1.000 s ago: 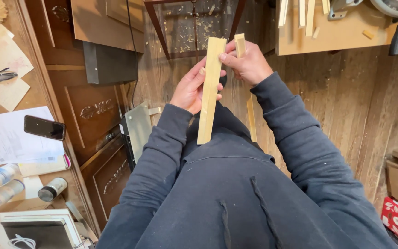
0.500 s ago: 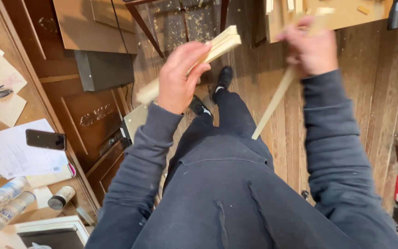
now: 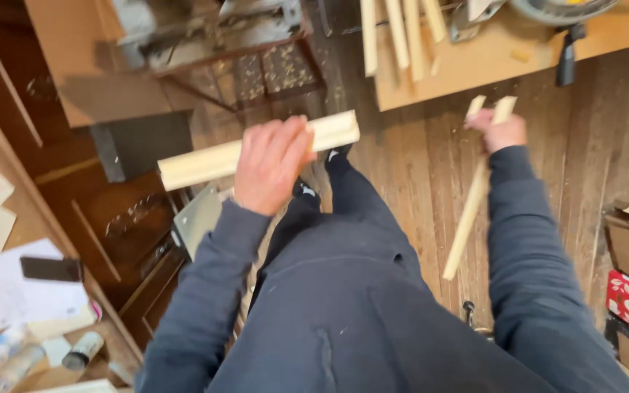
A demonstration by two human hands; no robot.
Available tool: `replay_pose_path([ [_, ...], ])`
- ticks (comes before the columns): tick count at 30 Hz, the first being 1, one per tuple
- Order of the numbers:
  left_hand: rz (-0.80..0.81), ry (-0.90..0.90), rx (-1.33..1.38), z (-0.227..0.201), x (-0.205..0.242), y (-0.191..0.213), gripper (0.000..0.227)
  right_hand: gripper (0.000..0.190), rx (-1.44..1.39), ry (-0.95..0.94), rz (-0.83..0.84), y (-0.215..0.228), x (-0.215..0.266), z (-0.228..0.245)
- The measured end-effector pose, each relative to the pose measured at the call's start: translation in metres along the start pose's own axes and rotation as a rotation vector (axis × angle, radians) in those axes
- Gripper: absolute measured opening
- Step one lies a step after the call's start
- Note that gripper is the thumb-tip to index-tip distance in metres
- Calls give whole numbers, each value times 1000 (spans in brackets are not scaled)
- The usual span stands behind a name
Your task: Preparing and aligning wooden frame components using a specialized miter trimmer and saw in a workshop setting.
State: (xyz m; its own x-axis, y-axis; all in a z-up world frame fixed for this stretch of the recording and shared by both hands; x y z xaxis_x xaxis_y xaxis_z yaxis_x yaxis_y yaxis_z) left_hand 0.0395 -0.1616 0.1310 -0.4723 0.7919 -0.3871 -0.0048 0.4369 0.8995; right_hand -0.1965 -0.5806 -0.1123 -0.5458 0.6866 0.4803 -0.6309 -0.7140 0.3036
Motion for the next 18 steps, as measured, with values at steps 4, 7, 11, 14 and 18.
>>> replay_pose_path([
  [4, 114, 103, 71, -24, -11, -33, 42, 10, -107, -262, 18, -19, -55, -82],
  [7, 170, 172, 79, -33, -21, -51, 42, 14, -114, -245, 46, -36, -107, -114],
  [11, 223, 243, 103, -35, -34, -66, 41, 15, -149, -260, 62, -65, -124, -65],
  [14, 268, 262, 76, -31, -41, -70, 41, 18, -137, -251, 137, -54, -114, -24],
  [18, 239, 287, 73, -27, -56, -78, 40, 20, -251, -247, 54, -8, -96, 66],
])
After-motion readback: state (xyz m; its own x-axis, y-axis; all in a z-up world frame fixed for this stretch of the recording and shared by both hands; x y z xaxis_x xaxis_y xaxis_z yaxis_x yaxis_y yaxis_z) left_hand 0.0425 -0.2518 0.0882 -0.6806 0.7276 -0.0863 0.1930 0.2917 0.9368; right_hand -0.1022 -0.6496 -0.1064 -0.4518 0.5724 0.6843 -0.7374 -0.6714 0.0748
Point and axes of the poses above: each hand's wrist, its own x-axis away from the middle knuckle, its own y-axis out of the back of the hand, z = x × y, the point moved 5 cm from there along -x, towards the middle knuckle, and after that the axes turned 13 degrees about -x, right-handed, at the moved point
